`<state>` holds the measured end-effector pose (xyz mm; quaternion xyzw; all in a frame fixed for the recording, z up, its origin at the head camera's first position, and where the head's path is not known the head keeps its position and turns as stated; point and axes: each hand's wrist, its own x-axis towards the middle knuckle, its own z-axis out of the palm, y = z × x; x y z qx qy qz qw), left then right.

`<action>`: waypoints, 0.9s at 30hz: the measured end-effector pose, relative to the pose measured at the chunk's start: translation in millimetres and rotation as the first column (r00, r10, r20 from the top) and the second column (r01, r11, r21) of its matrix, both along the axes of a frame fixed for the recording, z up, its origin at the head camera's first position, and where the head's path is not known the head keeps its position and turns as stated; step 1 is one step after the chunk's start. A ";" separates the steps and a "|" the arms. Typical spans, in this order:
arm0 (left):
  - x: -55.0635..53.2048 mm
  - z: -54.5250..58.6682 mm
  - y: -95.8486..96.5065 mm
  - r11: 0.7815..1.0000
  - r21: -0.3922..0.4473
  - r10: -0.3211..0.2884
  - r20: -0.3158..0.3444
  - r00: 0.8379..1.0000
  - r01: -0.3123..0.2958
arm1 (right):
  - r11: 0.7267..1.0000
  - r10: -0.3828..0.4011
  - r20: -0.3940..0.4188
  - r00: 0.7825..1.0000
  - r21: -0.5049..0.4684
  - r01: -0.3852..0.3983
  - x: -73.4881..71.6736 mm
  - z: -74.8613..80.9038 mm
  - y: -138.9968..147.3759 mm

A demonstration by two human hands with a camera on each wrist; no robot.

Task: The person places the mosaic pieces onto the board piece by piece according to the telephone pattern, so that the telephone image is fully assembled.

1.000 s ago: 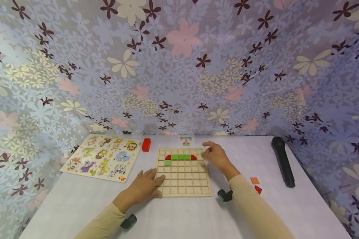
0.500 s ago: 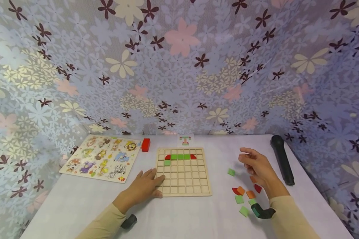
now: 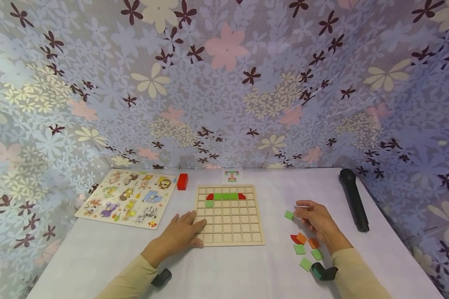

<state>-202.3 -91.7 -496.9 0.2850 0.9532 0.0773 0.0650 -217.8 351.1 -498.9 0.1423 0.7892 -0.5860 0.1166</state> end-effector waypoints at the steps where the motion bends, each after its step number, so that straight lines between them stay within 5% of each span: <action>1: 0.2 0.1 0.0 1.000 0.001 0.000 0.000 1.000 0.000 | 1.000 0.003 0.004 1.000 0.015 -0.003 -0.3 0.7 -0.8; 16: 0.8 0.9 0.4 1.000 0.008 0.008 0.008 1.000 -0.008 | 0.968 0.025 0.034 0.999 0.250 -0.032 -0.7 1.4 -15.3; 27: 1.1 3.4 0.9 1.000 0.002 0.002 0.015 1.000 -0.002 | 0.876 0.105 0.023 0.994 0.472 -0.103 -6.4 1.3 -27.1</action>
